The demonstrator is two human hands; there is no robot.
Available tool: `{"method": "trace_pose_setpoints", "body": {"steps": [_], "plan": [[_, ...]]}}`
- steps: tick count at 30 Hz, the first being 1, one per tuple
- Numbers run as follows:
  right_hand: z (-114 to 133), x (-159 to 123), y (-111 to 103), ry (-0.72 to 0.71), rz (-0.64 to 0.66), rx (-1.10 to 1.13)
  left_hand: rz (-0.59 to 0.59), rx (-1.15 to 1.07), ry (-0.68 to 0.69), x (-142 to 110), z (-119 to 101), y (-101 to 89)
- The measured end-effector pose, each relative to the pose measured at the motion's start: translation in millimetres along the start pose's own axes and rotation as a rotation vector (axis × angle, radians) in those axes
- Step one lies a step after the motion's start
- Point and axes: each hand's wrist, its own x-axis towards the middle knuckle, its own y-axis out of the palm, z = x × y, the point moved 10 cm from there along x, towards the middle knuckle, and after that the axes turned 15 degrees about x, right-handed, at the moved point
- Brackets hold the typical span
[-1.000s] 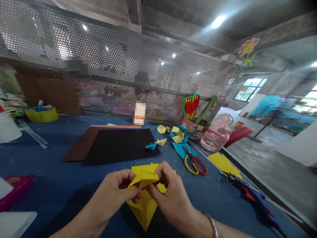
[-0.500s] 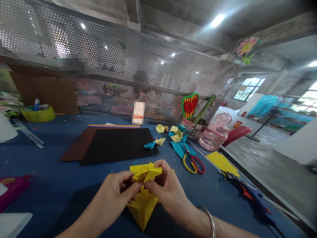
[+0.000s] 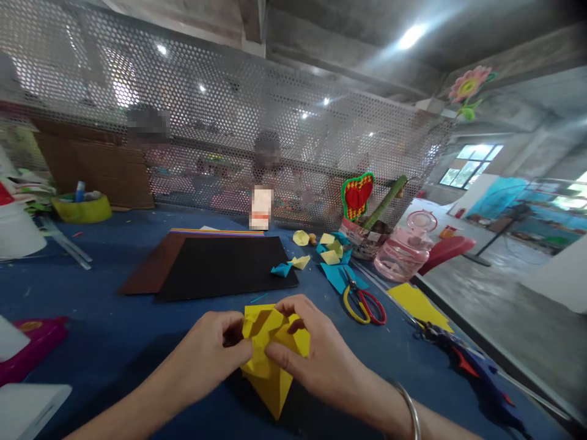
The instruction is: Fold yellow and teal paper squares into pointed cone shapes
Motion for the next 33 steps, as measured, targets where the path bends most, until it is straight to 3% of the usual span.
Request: {"method": "trace_pose_setpoints", "body": {"steps": [4, 7, 10, 14, 17, 24, 33], "plan": [[8, 3, -7, -0.117, -0.017, -0.205, -0.057, 0.104, -0.002, -2, 0, -6.1], [-3, 4, -7, -0.055, -0.028, -0.193, -0.183, 0.189, 0.012, -7, -8, -18.1], [-13, 4, -7, 0.025, -0.070, -0.085, -0.240, 0.109, 0.065, -11, -17, -20.9], [-12, -2, -5, 0.017, -0.148, 0.083, -0.076, -0.225, 0.033, -8, -15, 1.6], [-7, -6, 5, -0.018, -0.103, 0.139, 0.029, -0.382, -0.010, -5, -12, 13.6], [15, -9, 15, -0.214, 0.138, 0.046, 0.037, -0.418, -0.027, -4, -10, 0.9], [28, -11, 22, -0.460, 0.242, -0.060, 0.102, -0.456, -0.084, -5, -5, 5.6]]}}
